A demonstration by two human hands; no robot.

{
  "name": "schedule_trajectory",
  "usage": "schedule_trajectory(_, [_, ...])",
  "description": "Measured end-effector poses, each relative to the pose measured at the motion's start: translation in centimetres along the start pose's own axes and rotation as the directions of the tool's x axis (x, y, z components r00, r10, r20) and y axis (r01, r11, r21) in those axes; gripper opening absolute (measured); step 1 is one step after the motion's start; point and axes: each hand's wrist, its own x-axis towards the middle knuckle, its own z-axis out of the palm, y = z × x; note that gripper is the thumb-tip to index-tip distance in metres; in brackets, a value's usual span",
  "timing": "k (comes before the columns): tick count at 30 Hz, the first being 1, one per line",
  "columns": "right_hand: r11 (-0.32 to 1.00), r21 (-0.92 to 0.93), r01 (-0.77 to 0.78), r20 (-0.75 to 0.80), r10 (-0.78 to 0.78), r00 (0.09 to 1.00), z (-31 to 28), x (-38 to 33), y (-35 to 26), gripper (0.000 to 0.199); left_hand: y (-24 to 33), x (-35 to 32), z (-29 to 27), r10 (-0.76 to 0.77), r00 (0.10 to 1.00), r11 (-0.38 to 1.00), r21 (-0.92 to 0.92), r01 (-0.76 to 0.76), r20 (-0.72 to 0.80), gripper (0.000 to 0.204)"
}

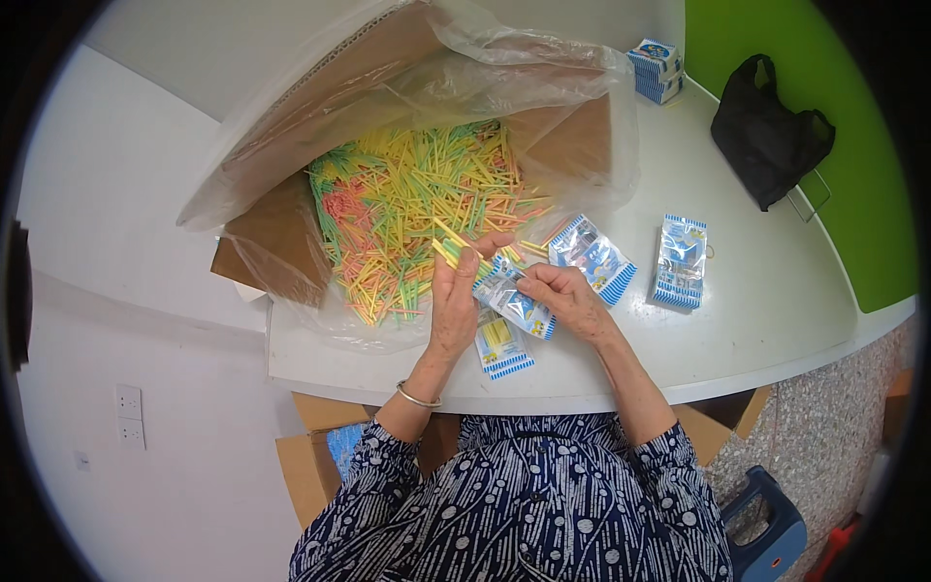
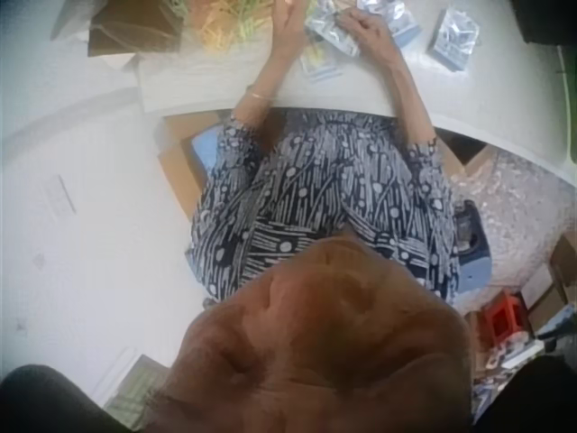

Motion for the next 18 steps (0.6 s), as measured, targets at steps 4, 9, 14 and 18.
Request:
schedule_trajectory(4, [1.0, -0.01, 0.014, -0.006, -0.015, 1.0, 0.0, 0.1, 0.4, 0.023, -0.6, -0.3, -0.2, -0.042, 0.999, 0.999, 0.026, 0.042, 0.021, 0.033])
schedule_trajectory(9, [0.999, -0.037, 0.036, -0.027, -0.037, 0.999, 0.2, 0.4, 0.4, 0.023, -1.2, -0.3, -1.2, -0.099, 0.993, 0.993, 0.07, 0.095, 0.057, 0.034])
schedule_trajectory(14, [0.997, -0.033, 0.064, -0.122, -0.068, 0.99, 0.7, 1.1, 0.4, 0.021, -0.6, 0.2, -1.2, -0.13, 0.991, 0.989, -0.073, 0.132, 0.033, 0.031])
schedule_trajectory(18, [0.995, 0.003, 0.101, -0.15, -0.099, 0.984, 1.4, 1.3, -0.1, 0.021, 0.0, 0.6, -1.4, -0.097, 0.995, 0.995, -0.018, 0.098, 0.032, 0.033])
